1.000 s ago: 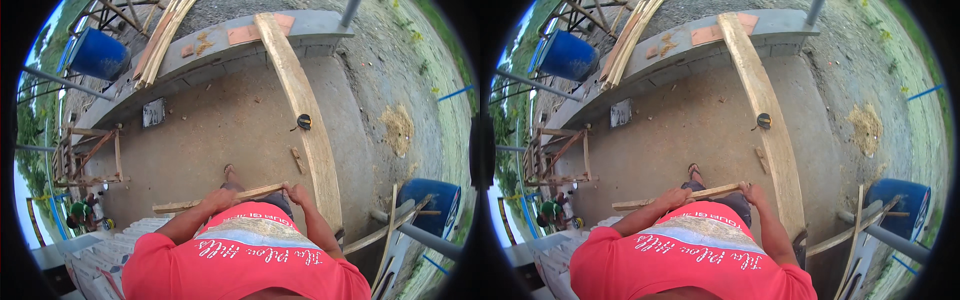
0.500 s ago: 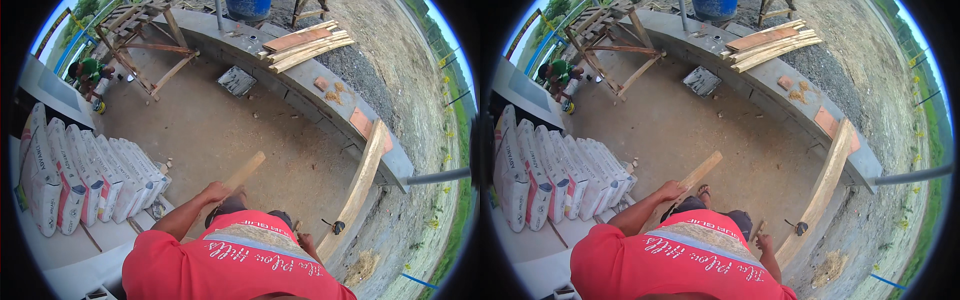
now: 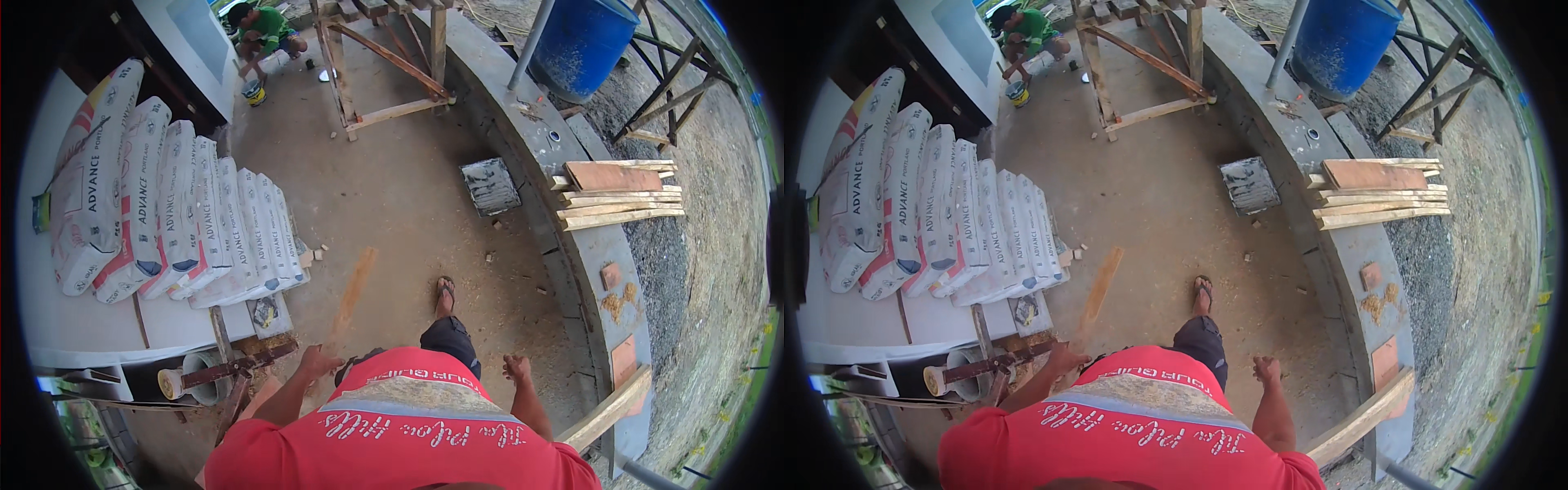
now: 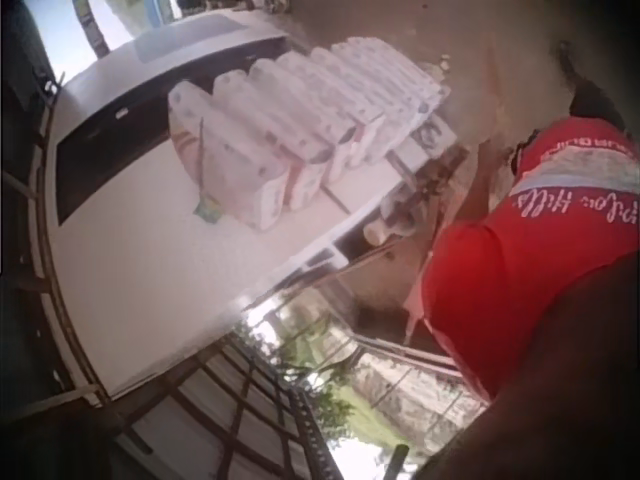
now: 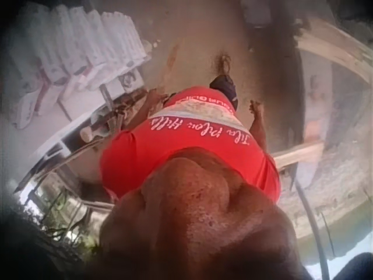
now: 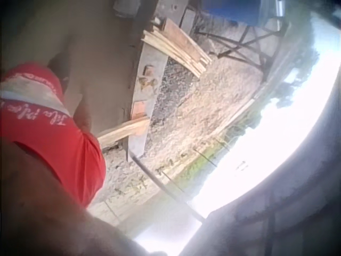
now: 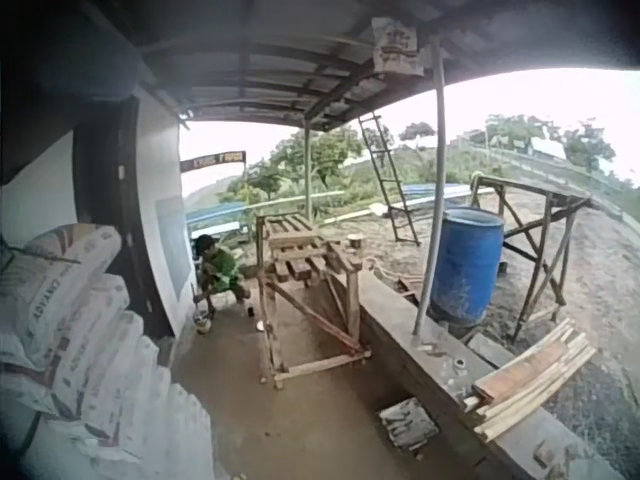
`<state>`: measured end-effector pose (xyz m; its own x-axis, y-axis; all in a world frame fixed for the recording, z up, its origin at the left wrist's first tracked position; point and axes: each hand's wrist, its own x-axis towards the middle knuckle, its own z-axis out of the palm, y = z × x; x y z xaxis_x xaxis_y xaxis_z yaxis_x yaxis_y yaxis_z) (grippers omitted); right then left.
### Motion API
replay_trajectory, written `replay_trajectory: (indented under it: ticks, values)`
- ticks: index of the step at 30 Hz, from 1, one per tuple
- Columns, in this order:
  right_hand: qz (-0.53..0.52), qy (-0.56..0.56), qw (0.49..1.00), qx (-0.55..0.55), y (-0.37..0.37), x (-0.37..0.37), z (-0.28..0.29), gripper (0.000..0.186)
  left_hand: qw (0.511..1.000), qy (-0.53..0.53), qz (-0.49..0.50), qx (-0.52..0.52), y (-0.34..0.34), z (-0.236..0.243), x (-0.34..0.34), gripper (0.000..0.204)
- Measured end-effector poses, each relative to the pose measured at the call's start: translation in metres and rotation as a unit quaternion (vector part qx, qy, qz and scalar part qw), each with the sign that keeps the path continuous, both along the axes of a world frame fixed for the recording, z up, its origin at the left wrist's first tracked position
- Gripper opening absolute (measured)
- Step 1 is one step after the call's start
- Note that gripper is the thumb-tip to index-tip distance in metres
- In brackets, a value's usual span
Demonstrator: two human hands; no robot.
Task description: The person measures and marks a wooden board against a shelf using a pencil and a square ruler. Then, the person cuts the board with a hand saw and fits the cut wooden pieces onto the shelf.
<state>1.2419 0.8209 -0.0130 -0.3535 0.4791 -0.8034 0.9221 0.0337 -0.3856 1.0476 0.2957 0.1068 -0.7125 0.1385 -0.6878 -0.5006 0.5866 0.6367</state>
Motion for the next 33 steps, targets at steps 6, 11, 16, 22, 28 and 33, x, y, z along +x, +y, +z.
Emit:
replay_trajectory:
  ticks: [6,11,16,22,28,33]
  values:
    - [0.218,-0.042,0.974,-0.048,0.101,-0.171,-0.061,0.022,0.976,-0.066,0.204,-0.028,0.032,0.019,-0.032,0.039]
    - [0.467,0.044,0.882,0.043,0.184,-0.319,-0.113,0.018,0.955,-0.105,0.268,-0.065,0.061,0.032,-0.082,0.038]
    - [0.661,0.065,0.711,0.232,0.174,-0.486,-0.081,0.029,0.949,-0.099,0.296,-0.049,0.075,0.003,-0.117,0.036]
    - [0.449,-0.025,0.884,0.129,0.028,-0.642,-0.01,0.041,0.917,-0.13,0.366,-0.094,0.058,-0.017,-0.218,0.055]
    - [0.572,0.067,0.817,-0.031,-0.073,-0.753,-0.035,0.025,0.943,0.129,0.288,-0.104,-0.03,-0.011,-0.396,0.059]
    - [0.687,0.217,0.69,0.073,-0.177,-0.884,-0.002,0.017,0.906,0.142,0.372,0.139,-0.098,0.041,-0.535,0.051]
